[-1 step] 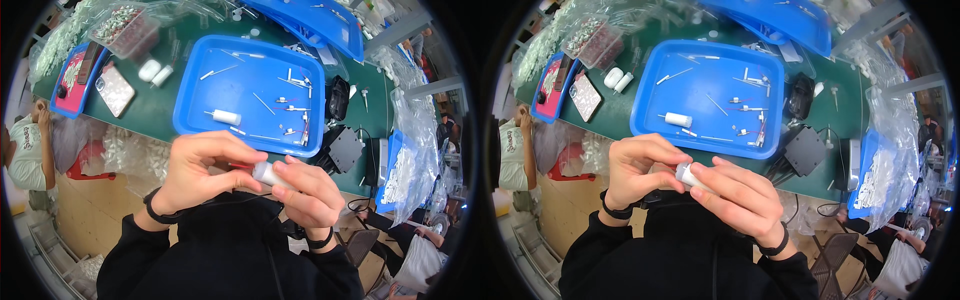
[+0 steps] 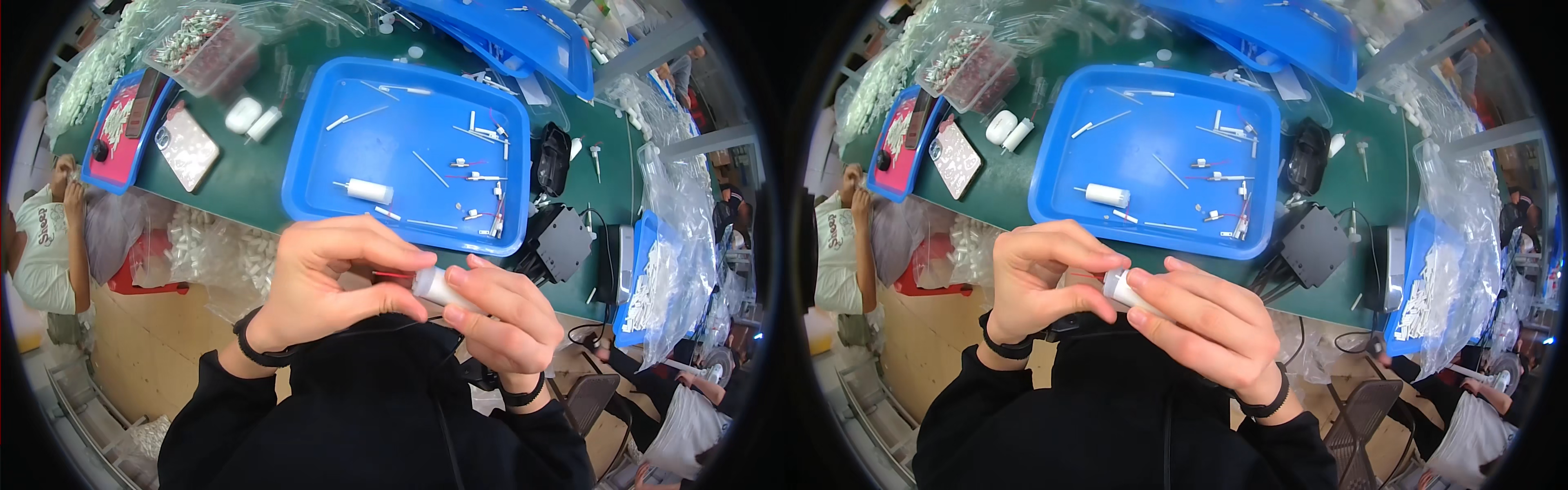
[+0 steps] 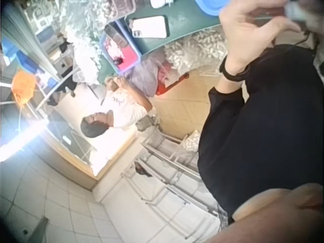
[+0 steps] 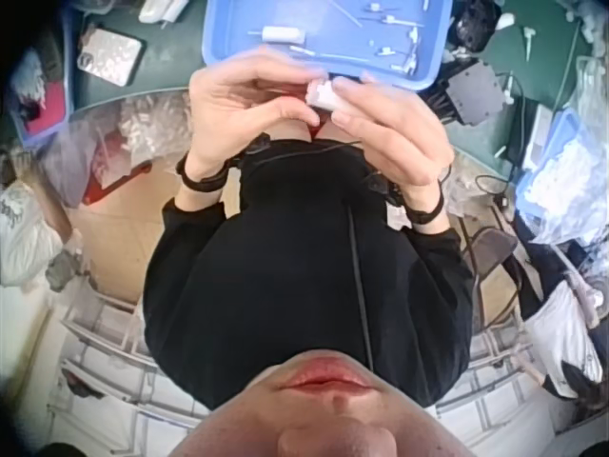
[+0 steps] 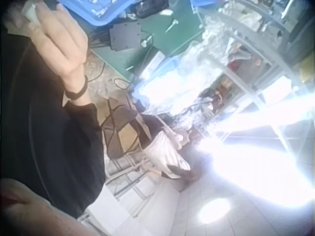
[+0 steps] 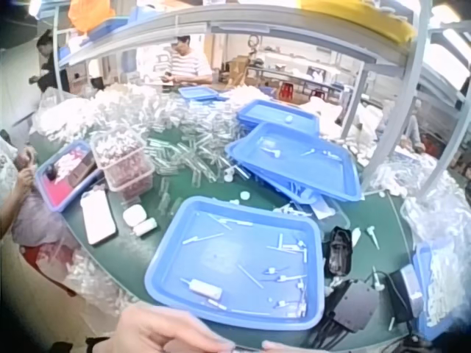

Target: The person assembles small white cylindrical components by hand at a factory workstation. They repeatedly pick up a white cylinder and a thin rod from blue trays, insert the rod into the cylinder, and place the assembled unit into a black plastic holder.

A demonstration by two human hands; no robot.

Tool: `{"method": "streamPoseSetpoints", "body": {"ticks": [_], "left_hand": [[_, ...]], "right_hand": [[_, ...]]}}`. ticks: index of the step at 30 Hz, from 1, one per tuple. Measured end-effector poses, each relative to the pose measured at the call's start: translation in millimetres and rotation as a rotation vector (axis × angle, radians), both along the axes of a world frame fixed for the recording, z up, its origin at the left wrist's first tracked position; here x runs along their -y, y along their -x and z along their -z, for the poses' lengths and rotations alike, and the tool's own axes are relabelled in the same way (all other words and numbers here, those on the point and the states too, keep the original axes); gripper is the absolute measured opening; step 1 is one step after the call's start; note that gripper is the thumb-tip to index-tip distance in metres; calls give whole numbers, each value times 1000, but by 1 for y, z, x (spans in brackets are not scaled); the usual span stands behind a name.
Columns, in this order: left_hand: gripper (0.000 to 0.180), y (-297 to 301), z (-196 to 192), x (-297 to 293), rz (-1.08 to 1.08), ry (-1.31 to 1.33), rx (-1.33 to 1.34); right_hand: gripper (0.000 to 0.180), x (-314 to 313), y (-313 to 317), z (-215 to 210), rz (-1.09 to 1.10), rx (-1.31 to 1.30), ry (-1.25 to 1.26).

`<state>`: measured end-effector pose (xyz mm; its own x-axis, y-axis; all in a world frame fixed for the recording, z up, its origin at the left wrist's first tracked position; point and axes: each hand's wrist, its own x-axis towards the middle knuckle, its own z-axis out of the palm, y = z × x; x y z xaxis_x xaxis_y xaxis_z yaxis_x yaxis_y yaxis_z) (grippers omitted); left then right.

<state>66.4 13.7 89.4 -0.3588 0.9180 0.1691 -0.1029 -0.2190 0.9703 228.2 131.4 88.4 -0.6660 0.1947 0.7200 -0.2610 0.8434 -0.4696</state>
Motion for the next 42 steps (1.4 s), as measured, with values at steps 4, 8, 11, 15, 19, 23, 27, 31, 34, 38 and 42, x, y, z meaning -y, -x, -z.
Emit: {"method": "streamPoseSetpoints", "body": {"ticks": [4, 8, 11, 15, 19, 23, 27, 31, 34, 38, 42], "left_hand": [[32, 7, 0, 4, 42, -47, -165], [30, 6, -3, 7, 34, -53, -253], [27, -1, -6, 7, -5, -44, -247], [30, 0, -4, 4, 3, -50, -286], [38, -10, -3, -6, -77, 12, 6], [37, -9, 5, -14, -54, -25, -135], [31, -15, 9, -19, -72, -8, -253], [32, -19, 8, -20, -92, -21, -247], [37, -17, 11, -21, -111, -39, -272], [41, -26, 7, -13, -105, 21, -54], [37, -22, 17, -9, -183, -38, -123]], "right_hand": [[22, 2, -5, -8, -21, 40, -70], [21, 6, -7, -14, -57, 63, -79], [21, 4, -5, -8, -92, 19, -68], [24, 1, -5, -6, -41, 19, -93], [35, 4, 2, 7, 242, 98, 19], [30, 8, 6, 5, 94, 320, 734], [36, 12, 3, 2, -210, 366, 1421], [39, 8, 6, 6, -370, 397, 1724], [41, 4, 9, 5, -420, 516, 1819], [46, -3, 8, 9, -567, 538, 2091], [46, 1, 7, 16, -637, 374, 2077]]}}
